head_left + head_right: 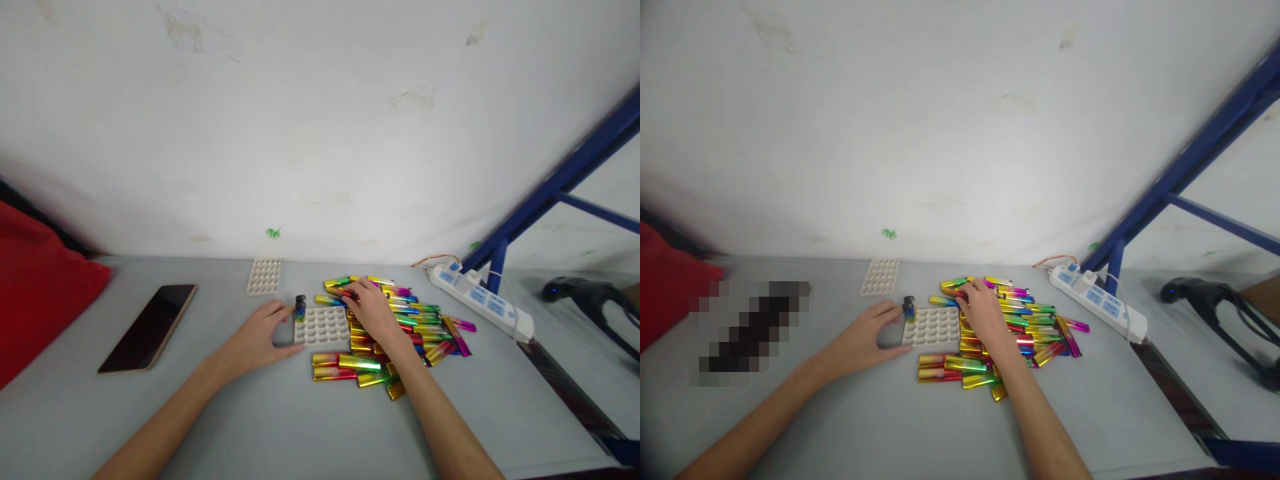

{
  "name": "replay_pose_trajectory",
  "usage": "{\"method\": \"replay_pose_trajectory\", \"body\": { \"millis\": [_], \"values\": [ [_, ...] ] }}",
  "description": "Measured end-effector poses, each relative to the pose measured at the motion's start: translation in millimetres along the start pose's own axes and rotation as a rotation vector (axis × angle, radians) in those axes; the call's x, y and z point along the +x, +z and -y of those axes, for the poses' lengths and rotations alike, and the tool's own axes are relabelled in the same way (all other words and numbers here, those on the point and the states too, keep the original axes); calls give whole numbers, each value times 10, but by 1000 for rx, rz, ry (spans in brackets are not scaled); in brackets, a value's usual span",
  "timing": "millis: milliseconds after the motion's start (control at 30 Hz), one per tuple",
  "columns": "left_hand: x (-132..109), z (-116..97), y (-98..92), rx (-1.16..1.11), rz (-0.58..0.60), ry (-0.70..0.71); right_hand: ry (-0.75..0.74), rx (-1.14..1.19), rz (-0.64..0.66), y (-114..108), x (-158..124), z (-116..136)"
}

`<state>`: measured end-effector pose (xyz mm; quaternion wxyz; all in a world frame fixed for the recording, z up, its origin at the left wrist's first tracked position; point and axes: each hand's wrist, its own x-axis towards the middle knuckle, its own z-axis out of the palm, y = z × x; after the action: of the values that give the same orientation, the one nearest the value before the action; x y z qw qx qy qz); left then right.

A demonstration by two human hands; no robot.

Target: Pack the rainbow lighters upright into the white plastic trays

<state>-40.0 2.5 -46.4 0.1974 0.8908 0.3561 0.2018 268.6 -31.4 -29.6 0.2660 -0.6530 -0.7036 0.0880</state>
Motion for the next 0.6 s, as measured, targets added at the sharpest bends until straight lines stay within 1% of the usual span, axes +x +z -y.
{"method": "replay_pose_trajectory", "body": {
  "millis": [67,133,267,367,433,600],
  "values": [
    [0,4,1,-1,2,-7,-4,201,-97,18,-13,-21],
    [-1,12,6,0,5,-14,32,466,-167,29,-24,-35],
    [-6,23,12,6,13,-15,222,990,-226,38,-36,15],
    [-4,27,8,19,12,-6,295,1278,-236,40,-42,119],
    [0,31,6,21,10,-5,290,1380,-190,36,-51,197],
    [8,35,12,25,14,-8,247,1433,-42,38,-98,368]
  ]
}}
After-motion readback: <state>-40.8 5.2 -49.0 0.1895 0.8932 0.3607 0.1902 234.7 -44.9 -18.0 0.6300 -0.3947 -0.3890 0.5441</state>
